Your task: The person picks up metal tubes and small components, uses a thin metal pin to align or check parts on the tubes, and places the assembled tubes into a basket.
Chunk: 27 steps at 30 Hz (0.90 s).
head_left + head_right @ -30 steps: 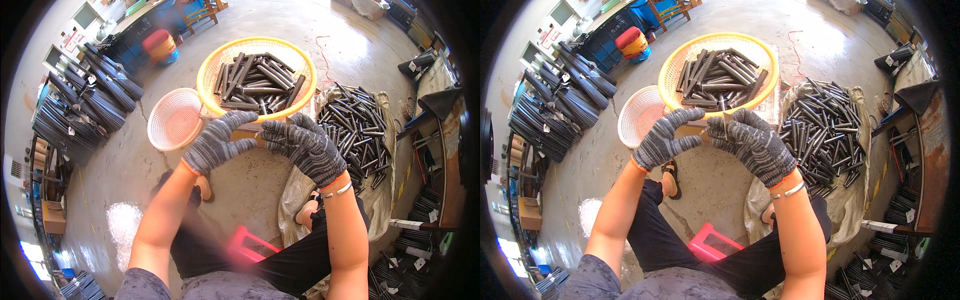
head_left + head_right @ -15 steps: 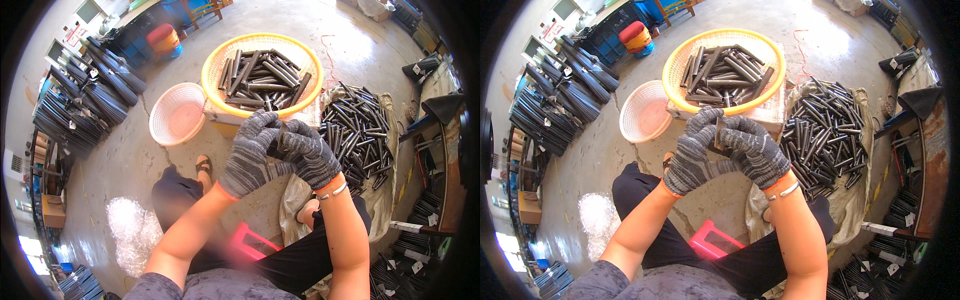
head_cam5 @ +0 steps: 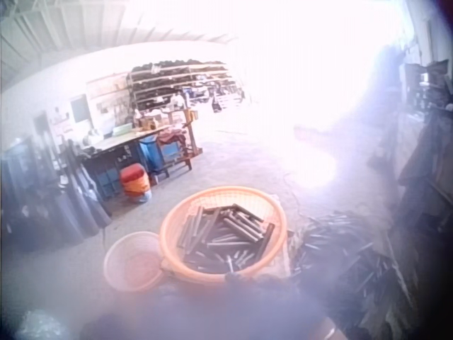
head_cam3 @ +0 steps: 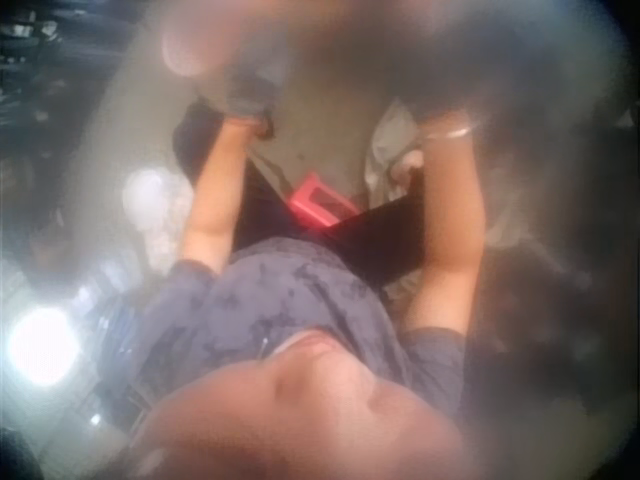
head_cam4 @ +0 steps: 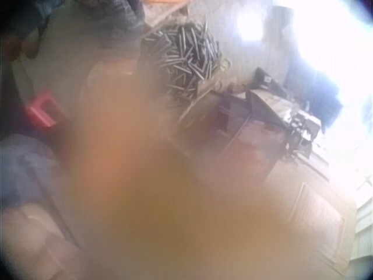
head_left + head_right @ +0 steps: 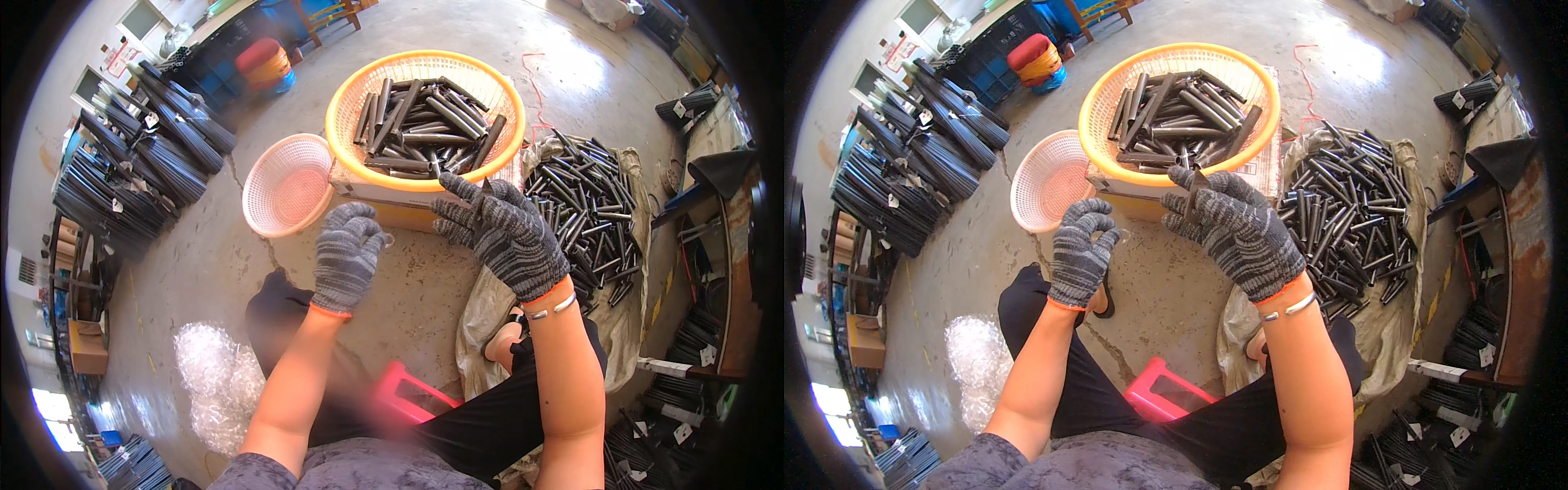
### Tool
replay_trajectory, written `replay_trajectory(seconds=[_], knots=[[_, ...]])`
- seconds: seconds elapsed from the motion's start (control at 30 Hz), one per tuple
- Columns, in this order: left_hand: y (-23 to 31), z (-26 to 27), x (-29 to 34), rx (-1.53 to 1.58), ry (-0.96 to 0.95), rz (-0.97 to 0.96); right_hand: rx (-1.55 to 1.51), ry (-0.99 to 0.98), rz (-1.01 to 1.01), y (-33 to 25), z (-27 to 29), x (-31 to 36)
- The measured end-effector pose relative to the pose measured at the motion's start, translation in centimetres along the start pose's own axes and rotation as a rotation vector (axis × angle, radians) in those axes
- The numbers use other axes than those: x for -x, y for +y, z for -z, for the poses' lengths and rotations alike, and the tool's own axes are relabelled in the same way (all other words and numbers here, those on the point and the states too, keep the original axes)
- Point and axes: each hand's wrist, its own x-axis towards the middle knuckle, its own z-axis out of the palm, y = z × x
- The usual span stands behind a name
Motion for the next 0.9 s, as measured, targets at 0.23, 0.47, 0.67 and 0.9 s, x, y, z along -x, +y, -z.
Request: replay_trajectory(seconds=[0.23,0.47,0.67,0.9], knots=[[-2.1,1.5,0.8,-0.201,-0.022,-0.087,0.015,0.048,0.026,-0.4,-0.2,-0.2],[-3.2,4.7,1.0,-0.09,-0.157,0.12,0.047,0.133,0.149,-1.1,1.4,-0.1],[-5.1,6.0,2.5,-0.274,-0.368,0.015,0.165,0.297,0.104,-2.3,0.7,0.3],[-3.8,5.9,2.3,-0.237,-0.556,0.042,0.822,0.12,-0.171,-2.6,1.5,1.6]])
